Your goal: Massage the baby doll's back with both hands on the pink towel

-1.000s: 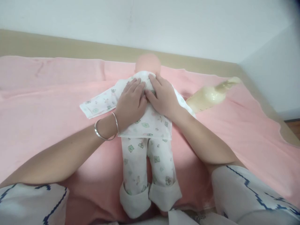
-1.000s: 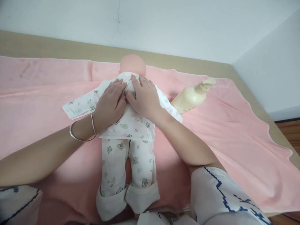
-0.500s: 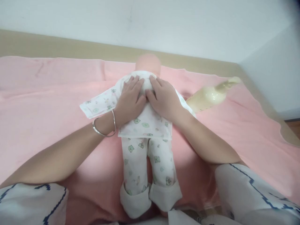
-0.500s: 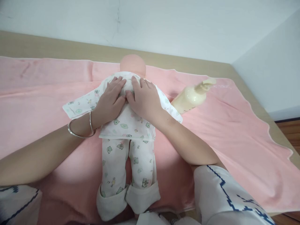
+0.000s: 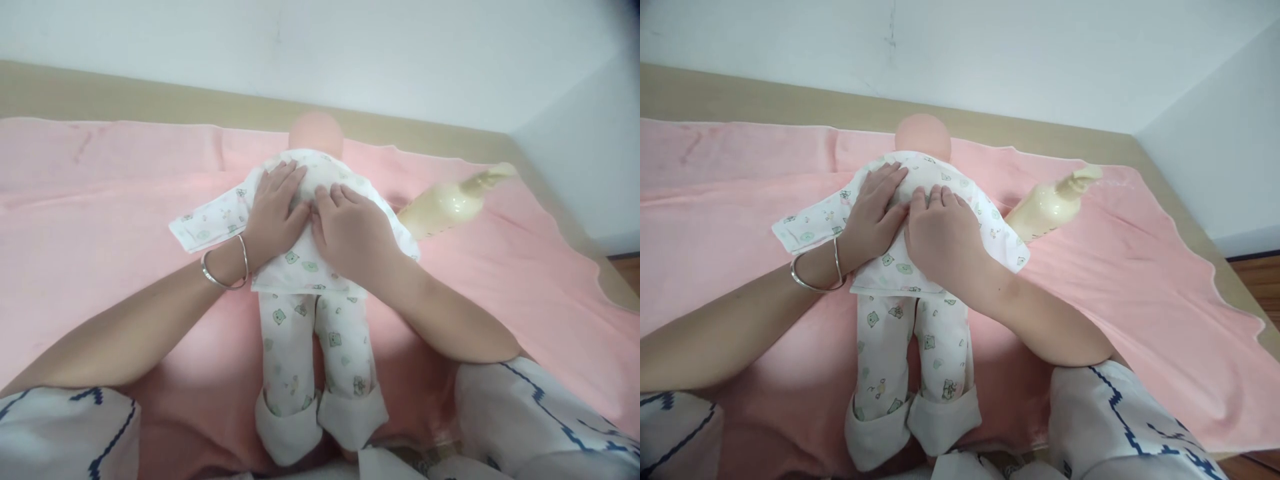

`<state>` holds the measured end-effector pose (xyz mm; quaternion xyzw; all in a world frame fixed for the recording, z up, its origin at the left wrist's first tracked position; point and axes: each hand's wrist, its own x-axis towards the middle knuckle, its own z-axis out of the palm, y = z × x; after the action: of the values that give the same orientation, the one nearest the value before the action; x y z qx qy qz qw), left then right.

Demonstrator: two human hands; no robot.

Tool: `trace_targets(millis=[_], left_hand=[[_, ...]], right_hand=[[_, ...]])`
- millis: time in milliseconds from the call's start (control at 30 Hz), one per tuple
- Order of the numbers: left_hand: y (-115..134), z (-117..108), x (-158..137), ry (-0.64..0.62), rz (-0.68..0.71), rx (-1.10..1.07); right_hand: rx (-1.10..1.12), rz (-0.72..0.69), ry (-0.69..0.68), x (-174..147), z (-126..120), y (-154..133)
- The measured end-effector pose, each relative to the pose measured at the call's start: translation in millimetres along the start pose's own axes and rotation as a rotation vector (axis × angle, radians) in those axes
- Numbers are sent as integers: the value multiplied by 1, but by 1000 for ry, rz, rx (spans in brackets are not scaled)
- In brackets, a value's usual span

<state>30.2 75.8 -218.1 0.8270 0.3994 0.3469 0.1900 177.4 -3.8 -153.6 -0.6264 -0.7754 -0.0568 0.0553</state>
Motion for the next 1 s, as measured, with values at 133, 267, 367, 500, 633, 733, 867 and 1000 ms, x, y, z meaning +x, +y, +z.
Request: trace_targets(millis=[133, 267, 367, 500, 633, 733, 867, 1000], left_hand=[[10, -1, -6, 7, 12, 30], [18, 0, -10, 40, 15, 45], [17, 1, -8, 47, -7, 30], [10, 0, -3, 18, -54, -33], [3, -1, 2, 4, -73, -57], [-1, 0, 3, 22, -42, -37], [-6, 3, 3, 45, 8, -19], [-8, 4, 2, 74, 25, -15]], right_hand=[[64, -1, 6, 13, 2, 10], [152, 57, -31, 32, 11, 22], [166, 84, -58, 39, 16, 29], [123, 5, -75, 32, 11, 29], [18, 0, -65, 13, 2, 16], [-33, 6, -36, 5, 0, 8], [59, -26, -12, 13, 9, 12], [257, -11, 56, 32, 27, 28]])
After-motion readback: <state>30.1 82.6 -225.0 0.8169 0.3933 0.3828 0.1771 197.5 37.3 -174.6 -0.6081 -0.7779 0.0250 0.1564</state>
